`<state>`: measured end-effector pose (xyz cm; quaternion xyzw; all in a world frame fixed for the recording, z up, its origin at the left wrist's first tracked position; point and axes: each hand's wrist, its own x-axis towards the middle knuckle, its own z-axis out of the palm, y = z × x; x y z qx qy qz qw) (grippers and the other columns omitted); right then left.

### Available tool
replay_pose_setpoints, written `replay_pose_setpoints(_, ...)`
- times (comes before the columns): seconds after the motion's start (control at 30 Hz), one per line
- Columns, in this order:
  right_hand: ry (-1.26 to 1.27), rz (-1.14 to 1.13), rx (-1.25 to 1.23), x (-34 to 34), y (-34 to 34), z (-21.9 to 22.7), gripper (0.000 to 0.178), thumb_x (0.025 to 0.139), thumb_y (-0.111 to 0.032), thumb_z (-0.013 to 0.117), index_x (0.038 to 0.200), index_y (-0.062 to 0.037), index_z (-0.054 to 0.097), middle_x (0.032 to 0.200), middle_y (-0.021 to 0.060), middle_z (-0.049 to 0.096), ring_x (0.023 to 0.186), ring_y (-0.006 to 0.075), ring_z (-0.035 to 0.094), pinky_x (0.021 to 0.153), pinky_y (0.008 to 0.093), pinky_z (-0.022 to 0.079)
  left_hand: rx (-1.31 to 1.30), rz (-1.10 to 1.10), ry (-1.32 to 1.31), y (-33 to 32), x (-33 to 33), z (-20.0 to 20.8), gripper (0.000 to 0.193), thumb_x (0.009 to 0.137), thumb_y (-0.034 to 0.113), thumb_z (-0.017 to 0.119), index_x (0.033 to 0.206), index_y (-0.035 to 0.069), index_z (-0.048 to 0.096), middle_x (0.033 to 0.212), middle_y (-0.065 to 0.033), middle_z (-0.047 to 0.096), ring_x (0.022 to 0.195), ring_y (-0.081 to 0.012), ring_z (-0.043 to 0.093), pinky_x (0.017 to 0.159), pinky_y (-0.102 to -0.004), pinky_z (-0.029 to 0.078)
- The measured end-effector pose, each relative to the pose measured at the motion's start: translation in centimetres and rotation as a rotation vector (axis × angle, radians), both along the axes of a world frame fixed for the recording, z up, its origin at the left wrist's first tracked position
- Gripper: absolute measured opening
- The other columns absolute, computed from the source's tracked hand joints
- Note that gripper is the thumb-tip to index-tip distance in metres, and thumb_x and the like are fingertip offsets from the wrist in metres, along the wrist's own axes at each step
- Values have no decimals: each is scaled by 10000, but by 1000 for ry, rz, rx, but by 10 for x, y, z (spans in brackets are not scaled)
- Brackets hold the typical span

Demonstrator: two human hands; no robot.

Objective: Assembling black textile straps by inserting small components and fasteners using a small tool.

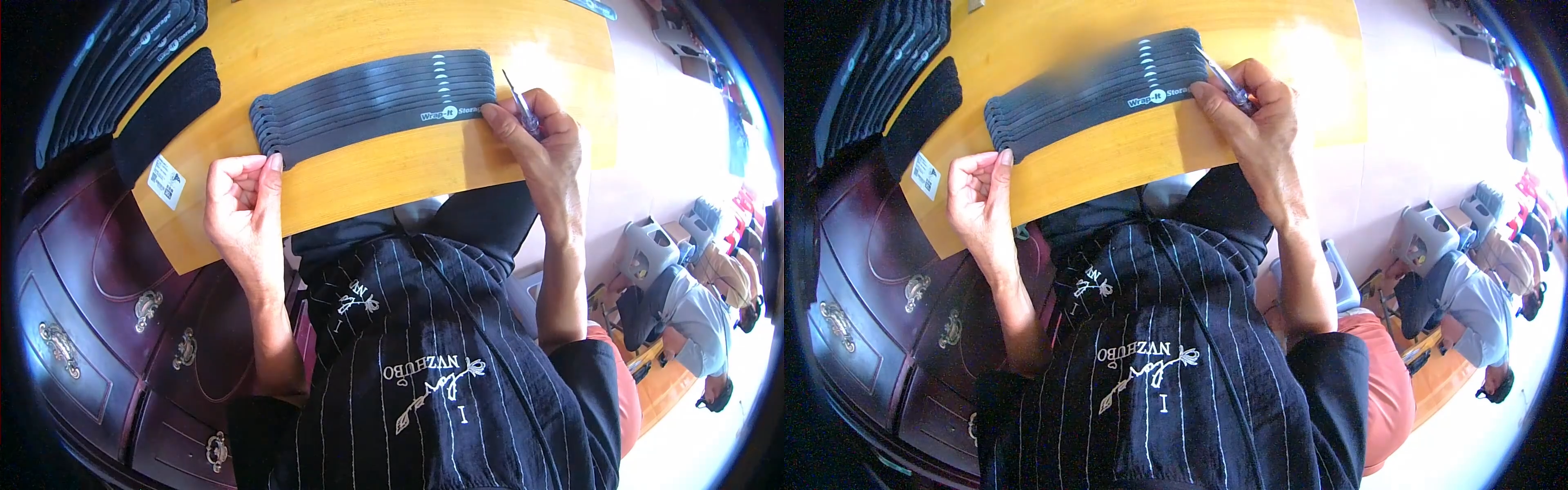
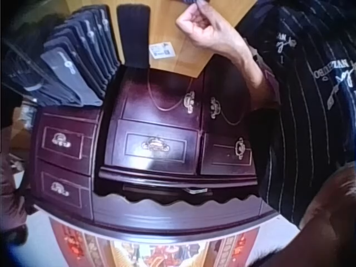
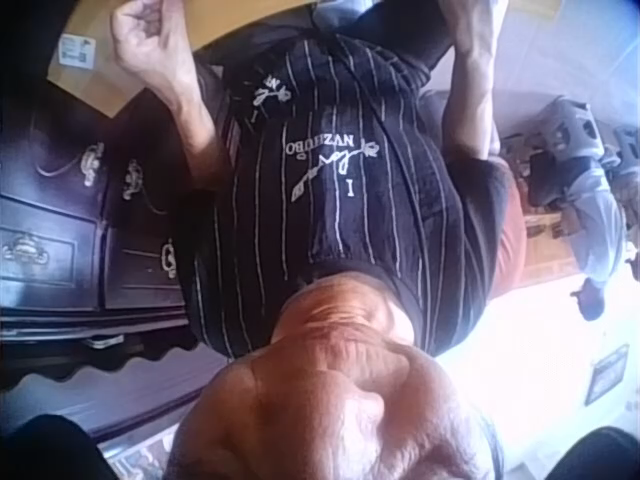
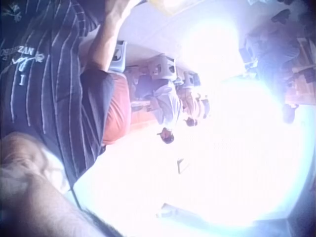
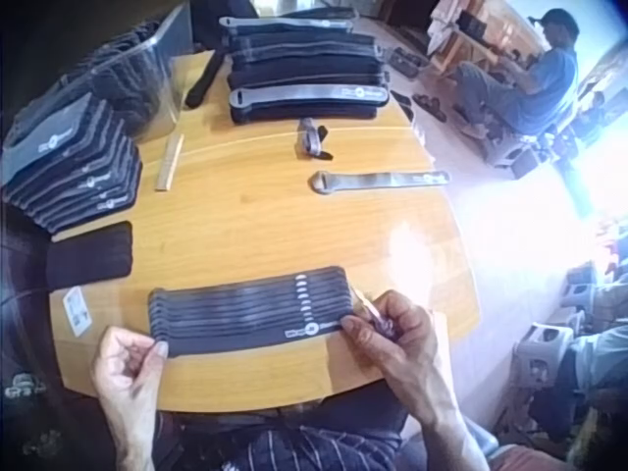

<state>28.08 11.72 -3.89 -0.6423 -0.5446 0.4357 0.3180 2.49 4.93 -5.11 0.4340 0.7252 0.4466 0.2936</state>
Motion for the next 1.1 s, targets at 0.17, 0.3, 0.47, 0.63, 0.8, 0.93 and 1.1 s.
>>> replay_pose_setpoints(0.17,31,6,0,1,1,-2,218,796,-218,751,775,-43,622,605,-50,526,569,25,457,529,194,371,20,-6,-5,0,-1,-1,128,835,16,686,862,8,562,731,16,567,626,-17,478,593,-159,407)
replay_pose_setpoints(0.3,-10,10,0,-1,2,0,191,799,-190,743,781,-44,620,611,-47,531,573,27,460,531,196,373,14,-8,-24,0,-2,-3,127,834,9,684,867,8,561,734,14,568,625,-17,479,592,-159,408)
replay_pose_setpoints(0.47,32,15,53,-1,5,-5,148,795,-137,735,793,-51,615,619,-39,549,574,28,483,526,184,376,-5,5,-31,1,1,-1,125,841,23,682,880,20,564,776,24,557,684,-25,493,647,-157,408)
replay_pose_setpoints(0.63,63,72,16,0,11,-3,113,810,-128,729,817,-92,623,648,-53,550,588,24,471,560,176,366,9,-63,-8,2,-6,-2,137,832,12,685,893,24,563,731,19,561,618,-17,487,585,-156,406)
replay_pose_setpoints(0.8,124,151,-101,14,19,-6,126,813,-159,733,852,-95,632,658,-57,557,530,25,469,509,178,373,-131,-79,-39,9,-13,8,110,851,16,653,866,29,544,681,21,546,586,-15,471,527,-157,372)
replay_pose_setpoints(0.93,26,162,-169,17,24,-4,174,816,-184,726,896,-51,649,609,-34,558,513,21,504,494,167,405,-395,-130,-251,18,-15,24,116,887,97,614,878,42,512,598,-23,546,476,-60,506,405,-193,366)
replay_pose_setpoints(1.1,-105,184,-159,16,27,-6,206,813,-243,735,893,-82,635,648,-45,553,531,28,467,502,184,371,-322,-164,-374,13,-29,19,117,904,124,601,911,34,527,646,-61,589,527,-102,584,463,-199,447)
